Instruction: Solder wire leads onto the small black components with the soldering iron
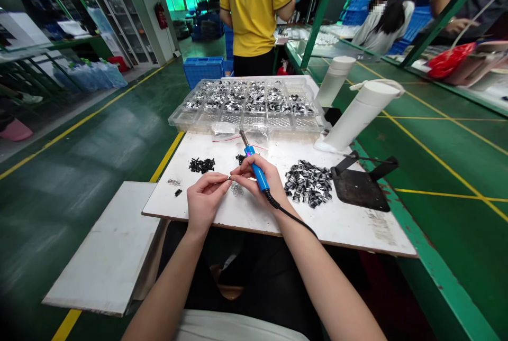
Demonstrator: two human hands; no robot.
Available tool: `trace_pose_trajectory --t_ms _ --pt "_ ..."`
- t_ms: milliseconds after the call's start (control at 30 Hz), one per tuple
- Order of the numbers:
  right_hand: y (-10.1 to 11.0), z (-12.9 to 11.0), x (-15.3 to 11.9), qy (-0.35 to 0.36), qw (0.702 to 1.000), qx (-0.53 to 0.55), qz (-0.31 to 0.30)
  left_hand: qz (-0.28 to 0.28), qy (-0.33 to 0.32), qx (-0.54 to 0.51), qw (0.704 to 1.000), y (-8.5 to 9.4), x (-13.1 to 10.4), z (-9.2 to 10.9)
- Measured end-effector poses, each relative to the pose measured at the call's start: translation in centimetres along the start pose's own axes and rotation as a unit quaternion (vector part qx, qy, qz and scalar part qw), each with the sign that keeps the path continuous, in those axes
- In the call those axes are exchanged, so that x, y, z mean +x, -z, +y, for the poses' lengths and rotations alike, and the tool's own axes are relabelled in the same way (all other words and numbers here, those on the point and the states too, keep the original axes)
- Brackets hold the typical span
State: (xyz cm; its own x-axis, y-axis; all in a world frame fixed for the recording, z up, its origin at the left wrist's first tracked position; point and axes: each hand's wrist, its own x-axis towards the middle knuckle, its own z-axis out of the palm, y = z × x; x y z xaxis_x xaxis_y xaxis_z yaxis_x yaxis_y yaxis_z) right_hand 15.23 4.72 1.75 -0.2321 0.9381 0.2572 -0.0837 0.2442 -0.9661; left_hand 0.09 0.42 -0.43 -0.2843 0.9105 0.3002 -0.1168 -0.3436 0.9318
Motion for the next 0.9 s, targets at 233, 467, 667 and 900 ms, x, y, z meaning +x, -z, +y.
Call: trace_pose_trajectory --t_ms 233,467,667,900 --pt "0.12 0.03 -0.11 0.025 0.999 -0.019 -0.012 0.002 0.016 -0.014 1.0 0.12 -0.08 0.09" --pt "0.12 -0.03 -0.13 0.021 0.999 -0.019 -0.017 -0.01 0.045 -0.014 0.999 0.26 -0.1 0.14" --pt "-0.02 -0.23 -0.14 0.021 0.999 -0.026 -0.007 0.0 0.055 -0.01 0.998 0.29 -0.08 0.22" --pt "0.2 0.22 -0.22 0.039 0.998 -0.04 -0.009 0.006 0.074 -0.016 0.997 0.19 -0.04 0.42"
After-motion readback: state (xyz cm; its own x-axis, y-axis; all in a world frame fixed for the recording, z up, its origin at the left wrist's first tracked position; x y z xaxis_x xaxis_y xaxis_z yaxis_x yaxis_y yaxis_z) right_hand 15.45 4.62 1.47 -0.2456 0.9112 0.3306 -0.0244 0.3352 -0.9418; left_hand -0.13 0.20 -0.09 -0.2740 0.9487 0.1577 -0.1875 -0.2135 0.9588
